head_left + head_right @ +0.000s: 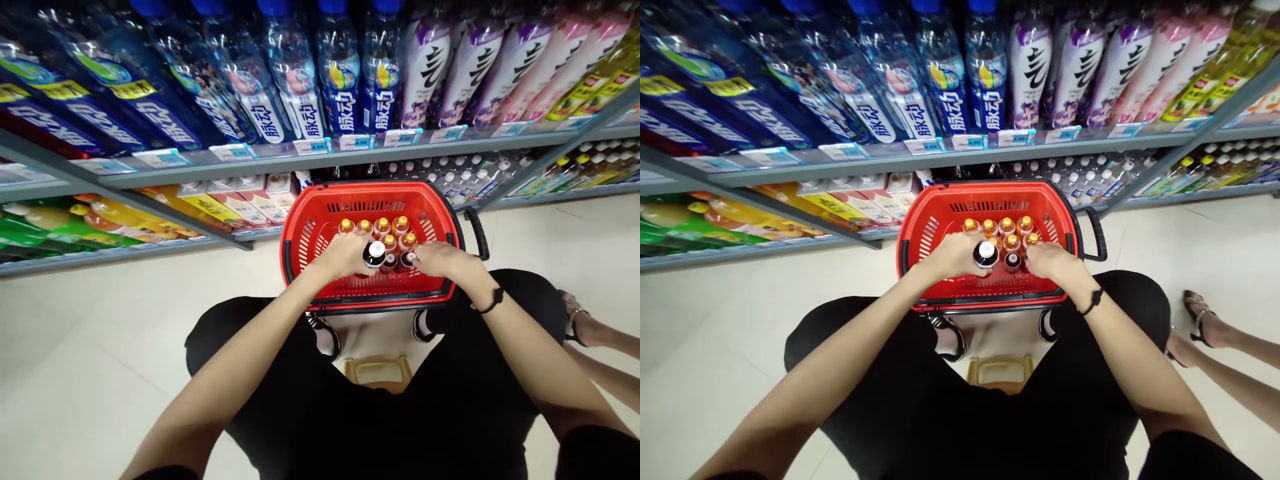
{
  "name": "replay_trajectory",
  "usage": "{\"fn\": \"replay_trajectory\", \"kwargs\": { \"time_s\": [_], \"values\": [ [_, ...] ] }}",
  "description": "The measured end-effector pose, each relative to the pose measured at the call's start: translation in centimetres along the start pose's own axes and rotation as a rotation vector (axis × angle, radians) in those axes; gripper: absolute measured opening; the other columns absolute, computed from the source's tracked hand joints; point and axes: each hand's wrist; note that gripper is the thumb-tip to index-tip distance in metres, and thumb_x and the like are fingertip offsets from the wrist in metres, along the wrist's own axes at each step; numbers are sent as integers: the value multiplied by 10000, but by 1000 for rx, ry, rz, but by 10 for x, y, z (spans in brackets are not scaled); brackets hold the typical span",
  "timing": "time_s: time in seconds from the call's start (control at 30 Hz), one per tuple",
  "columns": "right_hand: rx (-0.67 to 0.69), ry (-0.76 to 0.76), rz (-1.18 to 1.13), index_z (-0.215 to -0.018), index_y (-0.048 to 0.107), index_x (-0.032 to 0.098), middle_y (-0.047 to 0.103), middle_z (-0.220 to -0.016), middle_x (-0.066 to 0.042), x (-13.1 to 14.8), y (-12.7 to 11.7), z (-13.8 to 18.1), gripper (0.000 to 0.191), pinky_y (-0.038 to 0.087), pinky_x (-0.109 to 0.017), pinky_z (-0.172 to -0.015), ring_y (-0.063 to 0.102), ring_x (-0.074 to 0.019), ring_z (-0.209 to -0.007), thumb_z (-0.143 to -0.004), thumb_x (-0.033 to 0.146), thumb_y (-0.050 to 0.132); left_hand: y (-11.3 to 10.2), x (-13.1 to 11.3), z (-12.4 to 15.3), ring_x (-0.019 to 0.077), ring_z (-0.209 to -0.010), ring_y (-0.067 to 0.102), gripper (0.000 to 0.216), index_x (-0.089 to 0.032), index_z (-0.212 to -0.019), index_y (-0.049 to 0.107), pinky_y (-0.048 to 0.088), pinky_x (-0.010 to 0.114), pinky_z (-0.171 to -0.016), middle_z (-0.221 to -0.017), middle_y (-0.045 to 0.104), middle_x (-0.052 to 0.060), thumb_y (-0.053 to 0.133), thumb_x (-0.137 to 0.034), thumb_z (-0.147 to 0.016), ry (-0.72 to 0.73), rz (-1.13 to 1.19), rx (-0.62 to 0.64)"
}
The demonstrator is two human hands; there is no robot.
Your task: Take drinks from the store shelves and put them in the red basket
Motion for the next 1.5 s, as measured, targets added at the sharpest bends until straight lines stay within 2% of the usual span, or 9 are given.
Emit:
{"fn": "replay_trajectory", "kwargs": {
  "time_s": [0.1, 0.3, 0.47, 0.67, 0.83, 1.03, 1.27, 1.4, 1.5],
  "values": [
    [44, -3, -16, -1344, 687, 6, 684, -1357, -314, -4, 1, 3, 424, 524, -490, -1048, 677, -423, -1281, -1067, 168, 410, 34, 1, -17, 383, -1096, 737, 658, -128, -1320, 649, 553, 409, -890, -1179, 754, 178, 855, -461, -791, -85, -153, 164],
    [48, -80, -68, -1359, 689, 27, 687, -1381, -271, -8, 1, 21, 431, 536, -436, -1051, 686, -378, -1283, -1081, 210, 415, 95, 12, -51, 380, -1104, 738, 543, -37, -1205, 709, 579, 431, -928, -1185, 738, 242, 864, -390, -822, -115, -267, 345],
    [33, -72, -102, -1365, 680, -15, 680, -1376, -302, -13, 1, 30, 431, 521, -461, -1080, 663, -407, -1321, -1072, 171, 424, 136, 21, -64, 269, -1154, 712, 512, -108, -1401, 629, 588, 456, -1013, -1341, 689, 164, 785, -288, -948, -77, -339, 422],
    [21, -46, -152, -1364, 689, -11, 681, -1373, -311, -19, 5, 36, 448, 526, -450, -1078, 664, -399, -1332, -1078, 197, 413, 160, 20, -72, 264, -1180, 696, 407, -111, -1358, 651, 601, 460, -1010, -1402, 651, 163, 740, -265, -991, -22, -386, 432],
    [3, -29, -152, -1356, 700, -19, 689, -1363, -308, -14, 4, 41, 446, 537, -442, -1076, 676, -391, -1323, -1059, 154, 416, 162, 16, -72, 263, -1176, 712, 306, -76, -1319, 685, 607, 425, -988, -1280, 717, 160, 597, -103, -1026, 71, -406, 397],
    [-54, -21, -138, -1366, 701, -9, 697, -1348, -308, -4, 5, 36, 443, 549, -422, -1060, 686, -382, -1315, -1042, 172, 459, 162, 13, -72, 319, -1290, 684, 629, -62, -1533, 573, 604, 431, -965, -1606, 485, 294, 304, 41, -974, 131, -446, 304],
    [-153, -73, -119, -1271, 754, 46, 730, -1291, -287, -3, 9, 8, 389, 558, -402, -975, 729, -378, -1232, -1042, 246, 511, 133, -9, -73, 307, -1208, 723, 427, -91, -1350, 713, 607, 413, -921, -1441, 667, 228, 601, -58, -939, 90, -437, 335],
    [-328, -176, -129, -1140, 769, 124, 794, -1125, -170, 0, 4, -4, 295, 541, -309, -870, 772, -281, -1069, -1027, 185, 504, 96, -28, -61, 333, -1186, 740, 332, -104, -1232, 769, 600, 463, -976, -1221, 773, 207, 729, -186, -913, 24, -392, 329],
    [-541, -245, -146, -1153, 743, 147, 781, -1153, -118, 10, -14, -5, 278, 524, -284, -931, 746, -234, -1081, -1025, 144, 496, 63, -32, -42, 367, -1206, 734, 423, -115, -1236, 780, 596, 483, -1000, -1206, 771, 231, 755, -388, -914, -1, -338, 296]
  ]
}}
Point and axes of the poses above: each hand's wrist, its own z-axis away from the middle knuckle, its own y-axis out of the palm, x = y × z
